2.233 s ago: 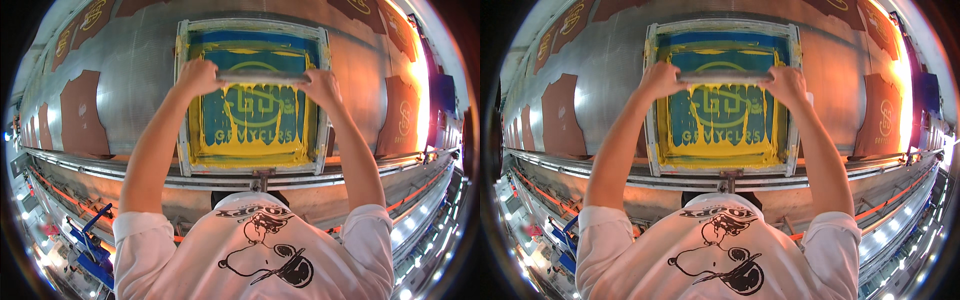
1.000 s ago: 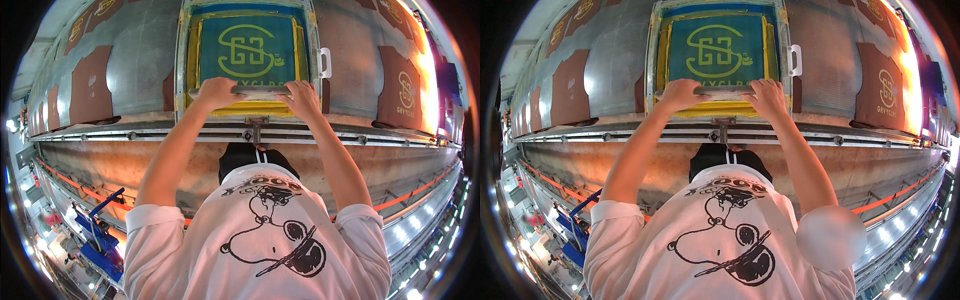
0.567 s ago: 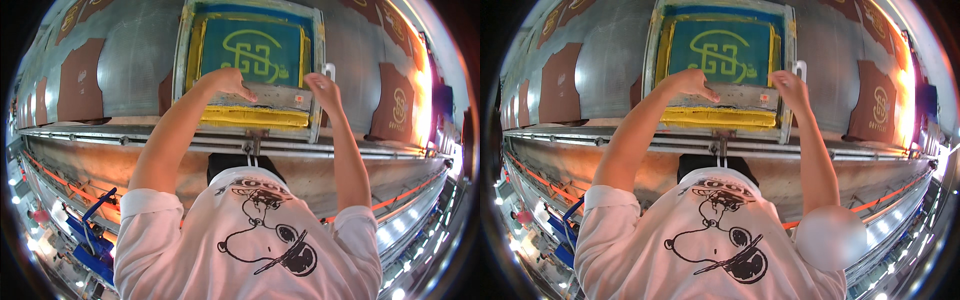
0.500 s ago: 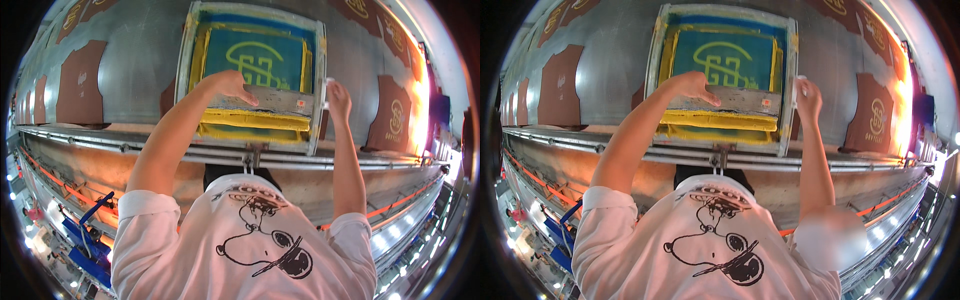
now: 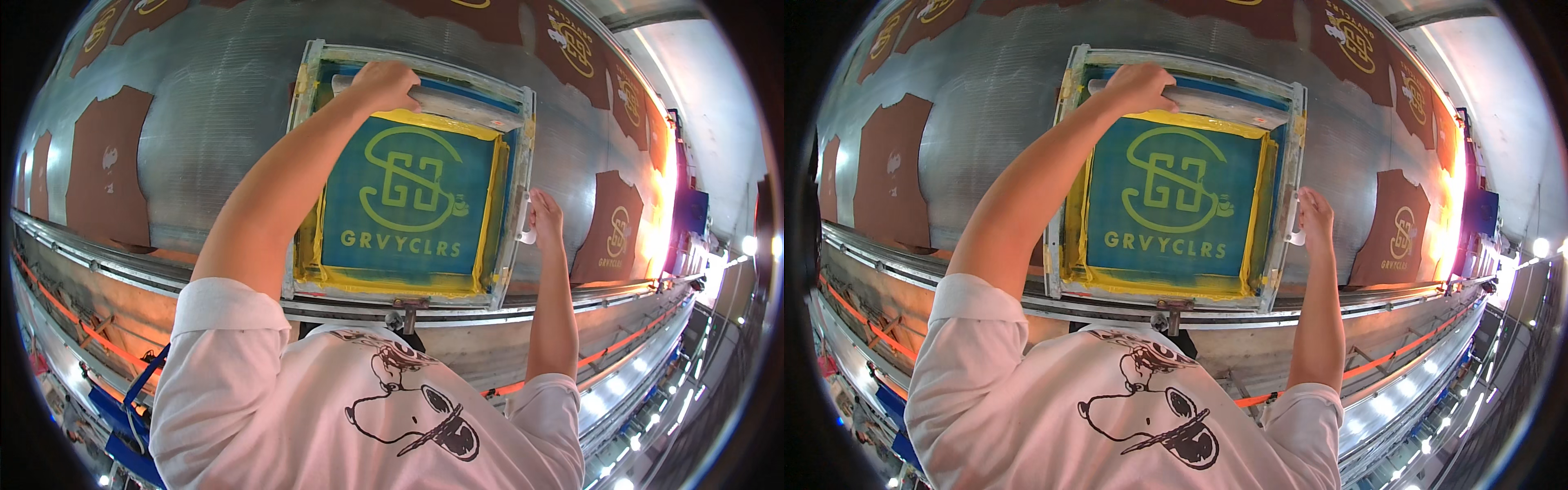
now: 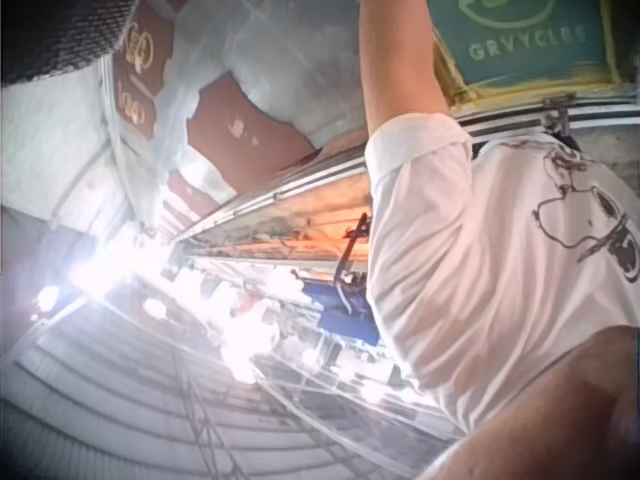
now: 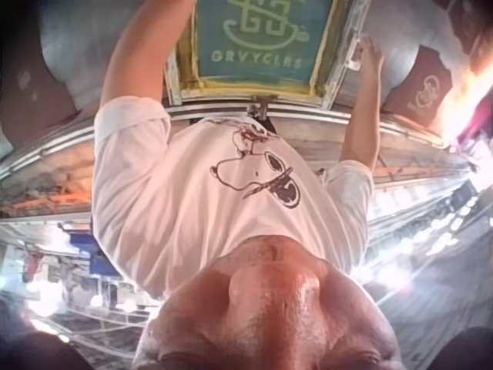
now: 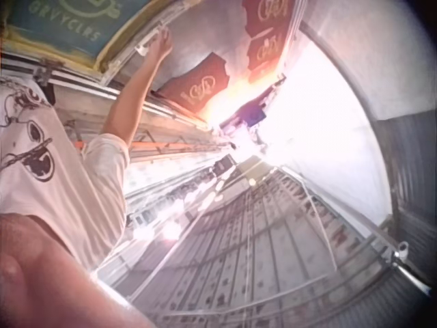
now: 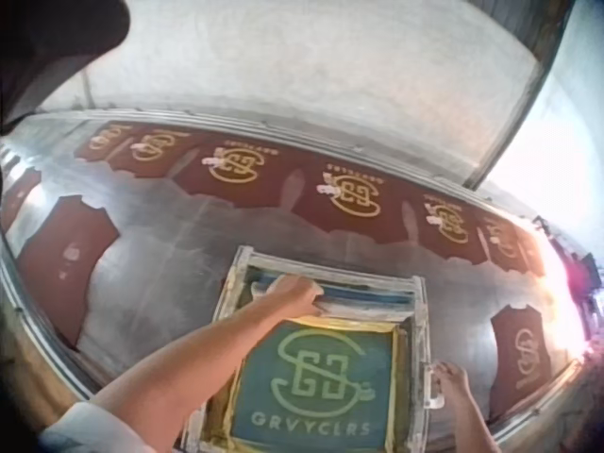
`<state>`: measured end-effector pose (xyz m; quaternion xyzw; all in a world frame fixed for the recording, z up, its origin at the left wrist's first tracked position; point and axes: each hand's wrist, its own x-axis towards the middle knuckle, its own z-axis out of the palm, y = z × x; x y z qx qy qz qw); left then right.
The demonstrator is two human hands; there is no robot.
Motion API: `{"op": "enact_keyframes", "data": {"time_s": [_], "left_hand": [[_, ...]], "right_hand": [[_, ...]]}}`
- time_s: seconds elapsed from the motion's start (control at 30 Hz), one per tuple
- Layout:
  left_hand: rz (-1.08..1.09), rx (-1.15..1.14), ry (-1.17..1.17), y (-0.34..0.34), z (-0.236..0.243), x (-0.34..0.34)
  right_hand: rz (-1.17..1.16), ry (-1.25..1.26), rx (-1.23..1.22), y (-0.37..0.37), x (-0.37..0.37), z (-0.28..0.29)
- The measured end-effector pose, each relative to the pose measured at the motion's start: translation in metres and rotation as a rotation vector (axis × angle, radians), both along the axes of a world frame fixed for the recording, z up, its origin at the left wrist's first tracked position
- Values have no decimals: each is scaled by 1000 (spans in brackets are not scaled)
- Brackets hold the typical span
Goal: The person uses a squeegee to spread yellow ink across a screen printing frame, repeatedly pulling the ink back and forth to coat the mesh. The person works on a single frame, lifting and repositioning it occasionally while maintaining a consistent printing motion.
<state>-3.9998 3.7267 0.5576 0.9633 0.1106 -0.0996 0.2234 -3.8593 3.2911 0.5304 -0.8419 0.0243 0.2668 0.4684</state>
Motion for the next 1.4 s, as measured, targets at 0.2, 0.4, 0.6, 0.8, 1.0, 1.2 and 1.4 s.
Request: {"op": "enact_keyframes", "data": {"time_s": [0.2, 0.4, 0.6, 0.8, 1.0, 1.2, 1.4], "left_hand": [[69, -175, -37, -26, 10, -47], [61, -158, -131, -122, 8, -161], [64, -5, -321, -243, -9, -301], [120, -149, -533, -216, 4, -350], [193, -33, -395, -97, 13, -448], [425, 39, -410, 55, 16, -582], [495, 78, -344, 197, 12, -685]], "right_hand": [[27, -48, 19, 11, -4, 28], [31, -32, 118, 9, 1, 36], [89, -141, 36, 12, 0, 29], [11, -482, 253, 23, -3, 38], [-25, -449, 414, 151, -139, 87], [104, -387, 379, 337, -287, 90], [137, -668, 184, 490, -417, 46]]}}
